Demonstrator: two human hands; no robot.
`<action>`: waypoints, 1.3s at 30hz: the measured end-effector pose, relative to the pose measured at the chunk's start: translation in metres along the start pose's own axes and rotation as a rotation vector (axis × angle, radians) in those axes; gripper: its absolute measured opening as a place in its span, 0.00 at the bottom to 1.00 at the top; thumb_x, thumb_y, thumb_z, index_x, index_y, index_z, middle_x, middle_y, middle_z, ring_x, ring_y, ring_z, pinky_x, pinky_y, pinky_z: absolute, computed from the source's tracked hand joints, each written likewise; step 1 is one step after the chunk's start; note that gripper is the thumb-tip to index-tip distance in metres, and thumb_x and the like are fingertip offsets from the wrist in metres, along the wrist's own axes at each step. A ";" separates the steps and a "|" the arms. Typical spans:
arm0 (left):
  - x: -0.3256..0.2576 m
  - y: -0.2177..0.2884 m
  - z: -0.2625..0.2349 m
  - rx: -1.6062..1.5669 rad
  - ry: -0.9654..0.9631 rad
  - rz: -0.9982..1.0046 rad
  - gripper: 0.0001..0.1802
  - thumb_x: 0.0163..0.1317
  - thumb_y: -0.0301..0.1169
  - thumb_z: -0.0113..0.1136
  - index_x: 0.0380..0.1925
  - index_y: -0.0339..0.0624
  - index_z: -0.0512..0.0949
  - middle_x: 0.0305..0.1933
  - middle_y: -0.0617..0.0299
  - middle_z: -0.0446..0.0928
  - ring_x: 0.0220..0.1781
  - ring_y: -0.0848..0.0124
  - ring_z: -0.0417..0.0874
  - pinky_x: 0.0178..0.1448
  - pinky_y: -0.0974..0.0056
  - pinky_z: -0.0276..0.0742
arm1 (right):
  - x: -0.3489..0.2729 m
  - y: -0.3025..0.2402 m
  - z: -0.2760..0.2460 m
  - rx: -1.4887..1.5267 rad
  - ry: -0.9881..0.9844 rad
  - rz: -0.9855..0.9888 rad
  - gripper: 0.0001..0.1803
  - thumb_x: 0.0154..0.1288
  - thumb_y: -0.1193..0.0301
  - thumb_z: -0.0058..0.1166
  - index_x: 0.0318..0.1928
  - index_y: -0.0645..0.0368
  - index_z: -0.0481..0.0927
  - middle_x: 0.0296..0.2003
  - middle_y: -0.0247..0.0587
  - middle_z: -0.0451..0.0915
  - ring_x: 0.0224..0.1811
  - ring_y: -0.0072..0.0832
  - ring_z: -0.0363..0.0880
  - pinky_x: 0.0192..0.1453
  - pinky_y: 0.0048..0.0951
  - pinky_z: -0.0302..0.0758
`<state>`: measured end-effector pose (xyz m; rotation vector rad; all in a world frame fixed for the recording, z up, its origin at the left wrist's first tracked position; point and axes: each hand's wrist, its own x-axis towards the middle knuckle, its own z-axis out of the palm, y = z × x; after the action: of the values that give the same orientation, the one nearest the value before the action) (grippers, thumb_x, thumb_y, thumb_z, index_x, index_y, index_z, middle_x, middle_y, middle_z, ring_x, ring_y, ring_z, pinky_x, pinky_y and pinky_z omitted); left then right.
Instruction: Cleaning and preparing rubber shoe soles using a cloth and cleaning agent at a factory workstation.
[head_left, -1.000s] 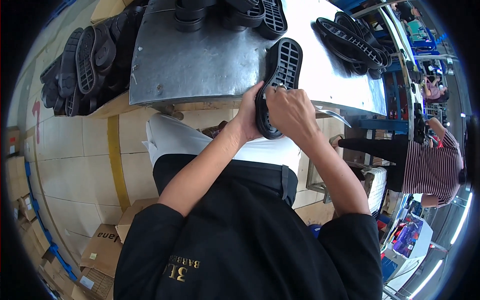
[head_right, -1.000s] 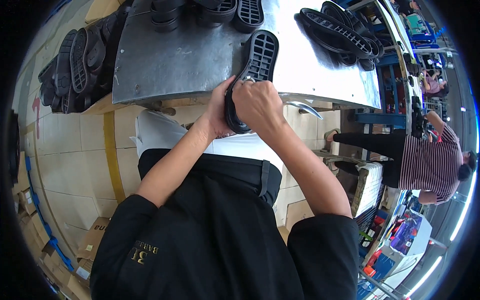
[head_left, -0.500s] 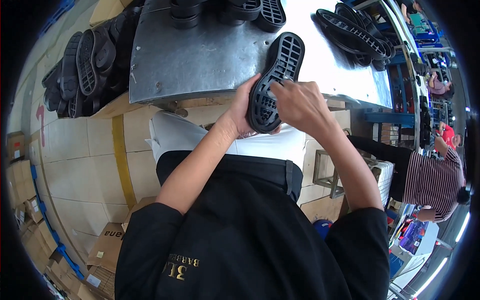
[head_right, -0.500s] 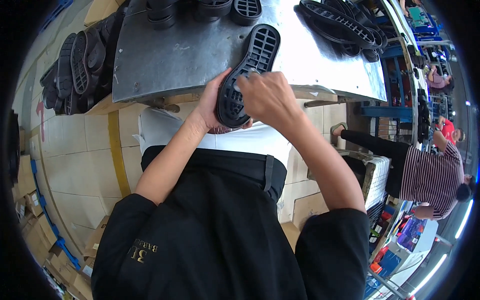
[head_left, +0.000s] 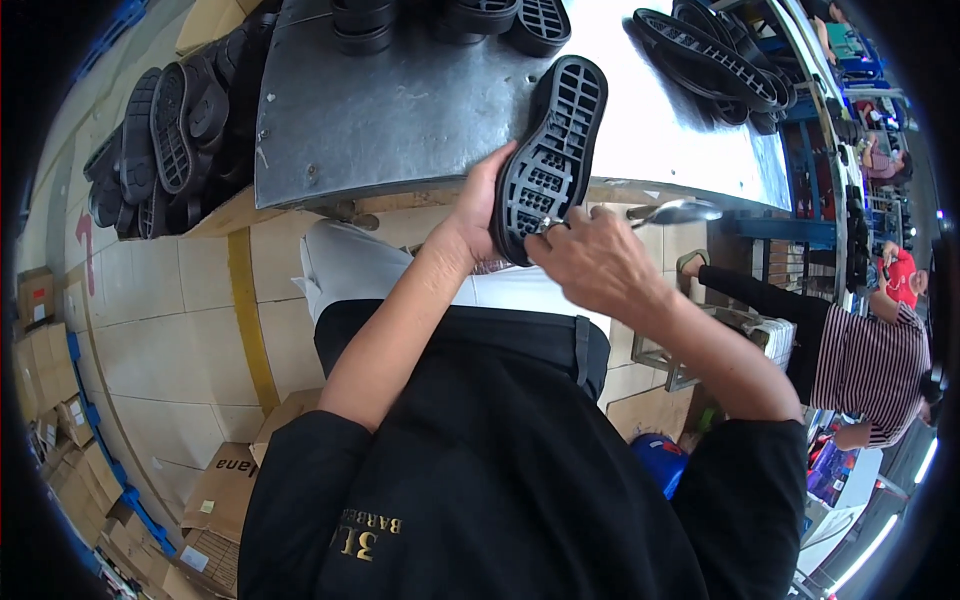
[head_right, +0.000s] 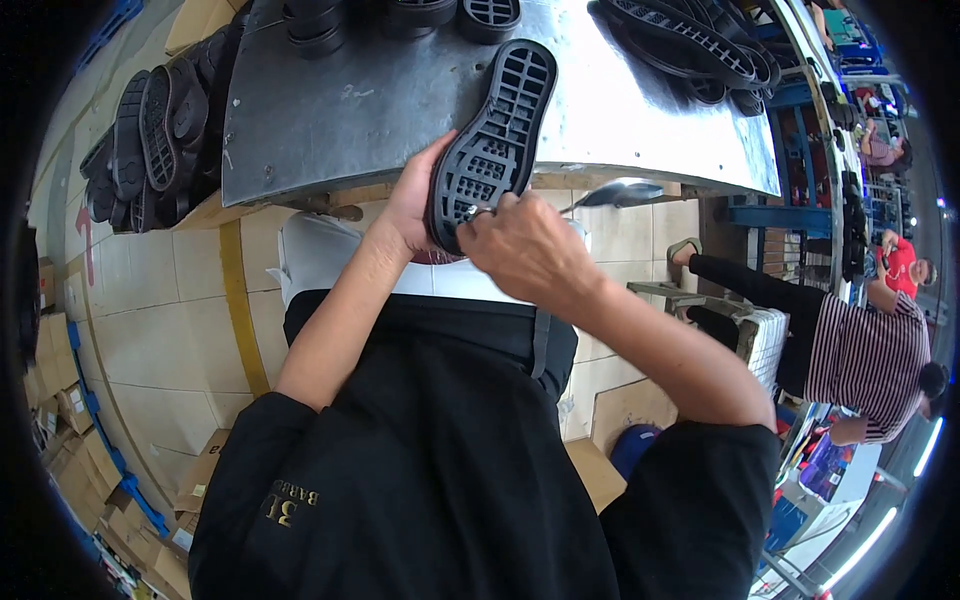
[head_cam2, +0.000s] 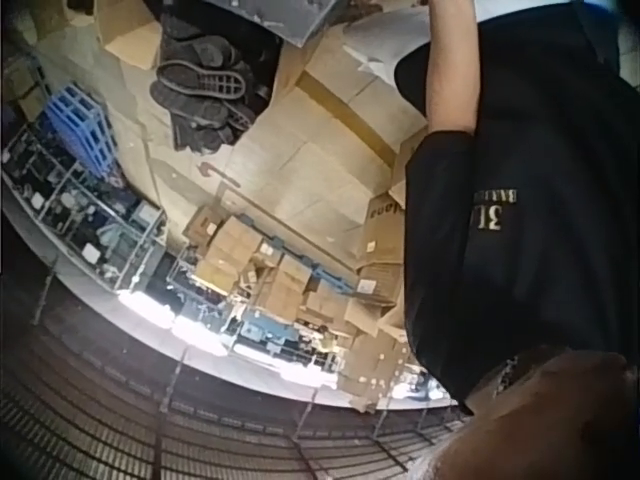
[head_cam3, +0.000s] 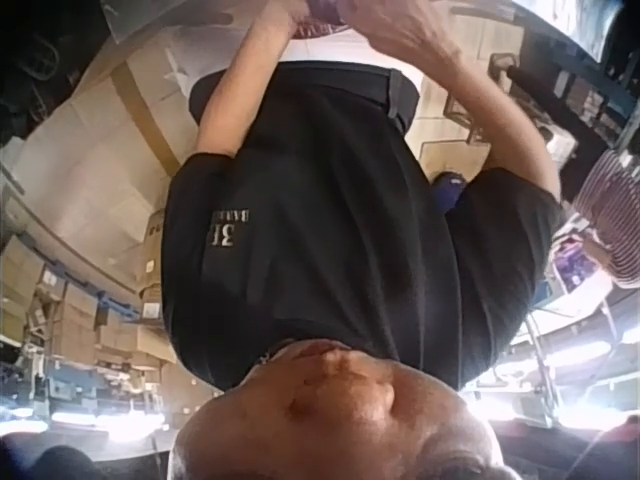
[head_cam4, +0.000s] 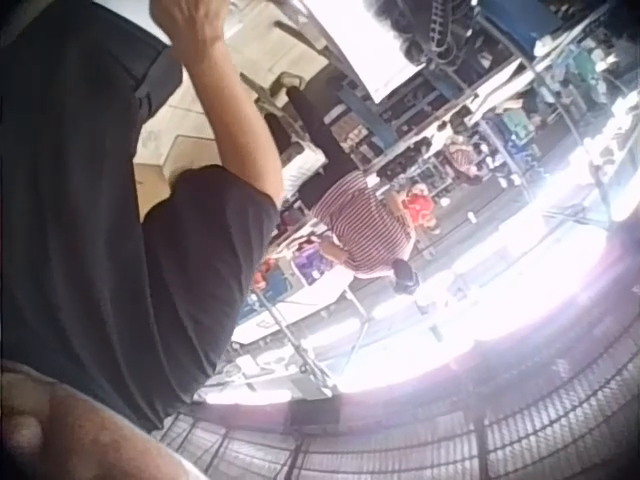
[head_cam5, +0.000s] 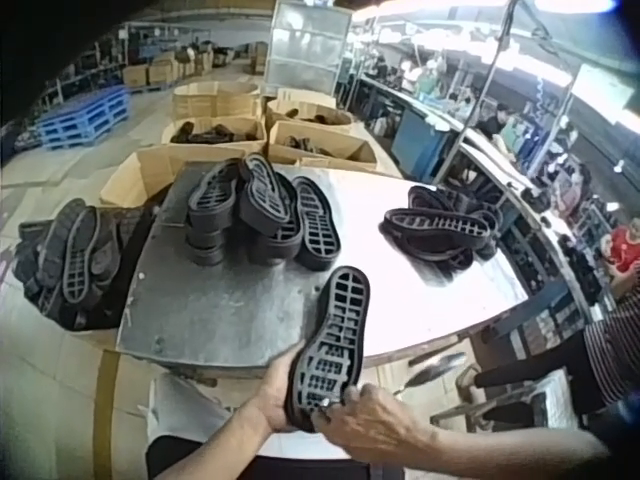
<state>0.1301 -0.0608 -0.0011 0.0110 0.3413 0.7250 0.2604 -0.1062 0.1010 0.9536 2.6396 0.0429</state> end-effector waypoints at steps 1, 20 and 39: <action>0.001 0.003 0.004 0.038 0.010 -0.008 0.28 0.70 0.48 0.31 0.47 0.41 0.76 0.40 0.56 0.82 0.39 0.66 0.84 0.41 0.59 0.83 | -0.004 0.007 -0.002 -0.024 -0.034 -0.022 0.07 0.59 0.73 0.51 0.38 0.54 0.79 0.29 0.35 0.80 0.33 0.29 0.79 0.34 0.30 0.76; -0.069 0.091 0.045 0.515 -0.233 -0.001 0.48 0.59 0.72 0.30 0.56 0.40 0.72 0.50 0.52 0.78 0.34 0.70 0.81 0.33 0.69 0.78 | -0.039 0.125 -0.077 0.242 0.631 0.576 0.36 0.33 0.55 0.75 0.47 0.57 0.80 0.40 0.41 0.79 0.36 0.31 0.81 0.41 0.34 0.77; -0.064 0.108 -0.004 1.894 0.785 1.125 0.05 0.56 0.34 0.61 0.27 0.47 0.80 0.26 0.62 0.79 0.26 0.64 0.81 0.30 0.62 0.76 | 0.104 0.234 -0.037 0.361 0.392 0.993 0.54 0.36 0.30 0.61 0.62 0.50 0.70 0.48 0.54 0.78 0.51 0.45 0.78 0.49 0.41 0.77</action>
<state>0.0145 -0.0216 0.0279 1.8781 1.7545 1.2176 0.3178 0.1430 0.1374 2.4959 2.2102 -0.0173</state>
